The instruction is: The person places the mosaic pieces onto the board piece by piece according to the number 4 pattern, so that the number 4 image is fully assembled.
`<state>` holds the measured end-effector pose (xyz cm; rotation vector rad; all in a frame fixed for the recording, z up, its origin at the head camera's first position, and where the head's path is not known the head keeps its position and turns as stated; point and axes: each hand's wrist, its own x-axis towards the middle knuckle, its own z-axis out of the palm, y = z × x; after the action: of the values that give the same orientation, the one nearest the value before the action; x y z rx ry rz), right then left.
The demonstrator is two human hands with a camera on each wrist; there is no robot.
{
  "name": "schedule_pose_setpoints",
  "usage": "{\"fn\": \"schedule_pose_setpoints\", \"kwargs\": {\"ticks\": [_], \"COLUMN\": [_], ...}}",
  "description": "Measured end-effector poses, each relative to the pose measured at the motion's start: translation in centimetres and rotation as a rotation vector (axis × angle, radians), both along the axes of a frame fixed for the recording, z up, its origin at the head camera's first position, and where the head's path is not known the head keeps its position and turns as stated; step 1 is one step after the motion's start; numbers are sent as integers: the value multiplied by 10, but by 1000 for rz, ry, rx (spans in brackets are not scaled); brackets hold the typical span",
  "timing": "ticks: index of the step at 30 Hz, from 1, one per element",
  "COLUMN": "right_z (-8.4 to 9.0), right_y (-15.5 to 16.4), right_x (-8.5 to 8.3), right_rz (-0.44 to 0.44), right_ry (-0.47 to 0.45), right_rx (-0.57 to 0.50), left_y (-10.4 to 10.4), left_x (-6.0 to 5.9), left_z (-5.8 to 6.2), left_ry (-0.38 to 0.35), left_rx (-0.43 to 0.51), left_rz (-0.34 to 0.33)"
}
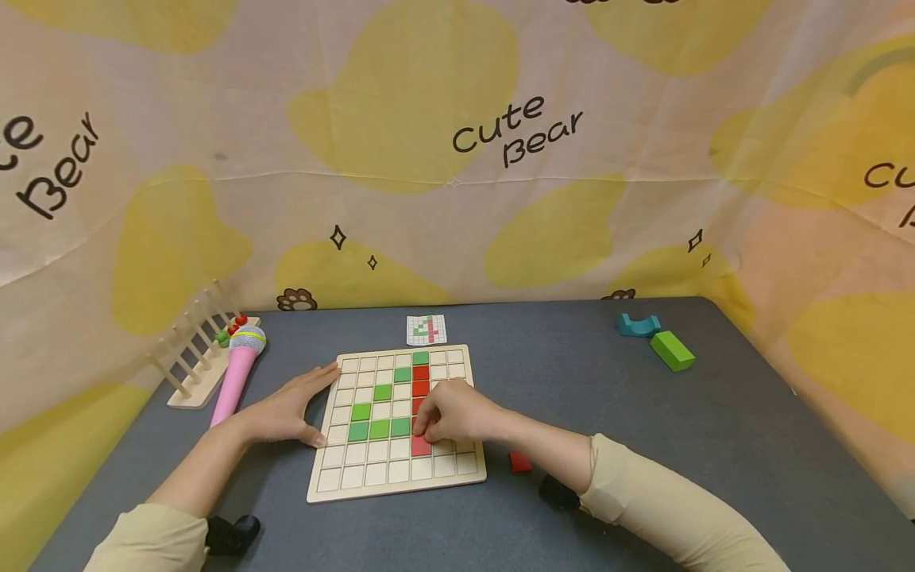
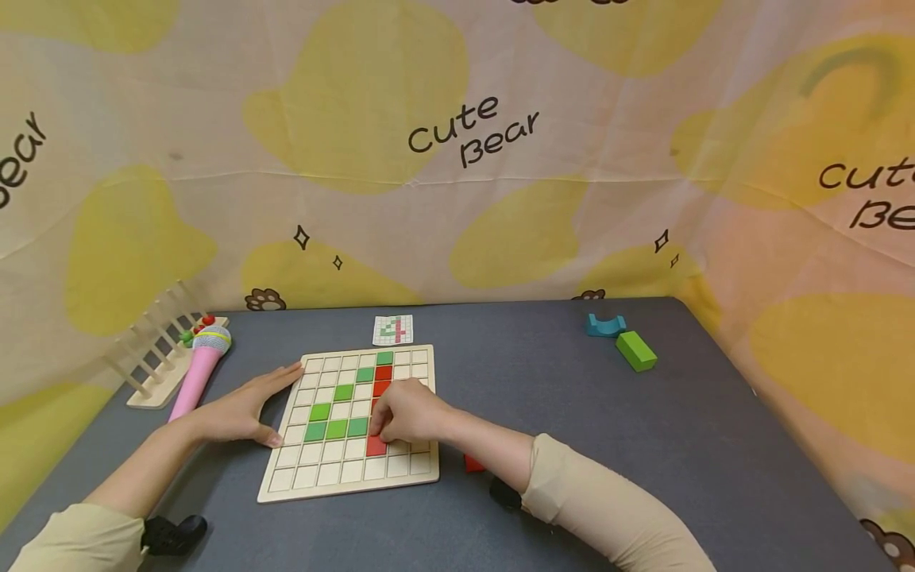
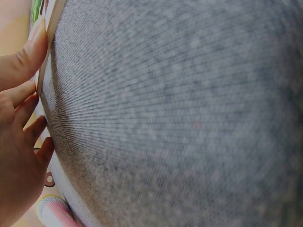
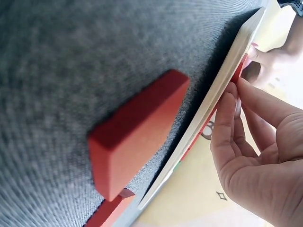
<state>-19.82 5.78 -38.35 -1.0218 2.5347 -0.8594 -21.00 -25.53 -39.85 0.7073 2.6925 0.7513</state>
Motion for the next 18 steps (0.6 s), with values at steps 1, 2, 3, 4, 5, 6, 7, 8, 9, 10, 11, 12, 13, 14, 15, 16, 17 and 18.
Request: {"fn": "schedule_pose_setpoints", "kwargs": {"ticks": [1,2,3,4,5,6,7,8,9,10,11,12,13,14,15,16,17,18], "right_z": [0,-1,-1,-1,-1,-1,-1,-1,-1,-1,-1,-1,-1,-1,0,1,2,3], "right_y": [0,0,0,-1,-1,-1,-1,-1,-2,-2,-2,-2,-2,-2,-2,-1,-1,0], "right_x": [0,0,0,0,0,0,0,0,0,0,0,0,0,0,0,0,0,0], "right_rz": [2,3,4,4,5,5,5,4,3,3,3,2,3,2,-1,-5,-8,-16], "right_ry": [3,6,8,8,7,7,7,6,5,5,8,8,8,9,7,4,1,-7], "right_rx": [1,1,2,2,3,4,5,5,6,8,10,12,15,18,19,19,14,8], "left_y": [0,0,-1,-1,-1,-1,-1,-1,-1,-1,-1,-1,-1,-1,-1,-1,-1,-1], "left_x": [0,0,0,-1,-1,-1,-1,-1,-1,-1,-1,0,0,0,0,0,0,0], "left_z": [0,-1,-1,-1,-1,-1,-1,-1,-1,-1,-1,-1,-1,-1,-1,-1,-2,-2], "left_ry": [1,2,2,2,1,0,-1,-3,-4,-6,-6,-6,-4,-2,1,2,4,4], "left_rx": [0,0,0,0,0,0,-1,-2,-2,-2,-3,-1,-1,-1,-2,-2,-3,-4], "left_rz": [-1,-2,-3,-3,-2,-2,-1,0,1,2,2,2,1,0,-1,-2,-2,-2]}}
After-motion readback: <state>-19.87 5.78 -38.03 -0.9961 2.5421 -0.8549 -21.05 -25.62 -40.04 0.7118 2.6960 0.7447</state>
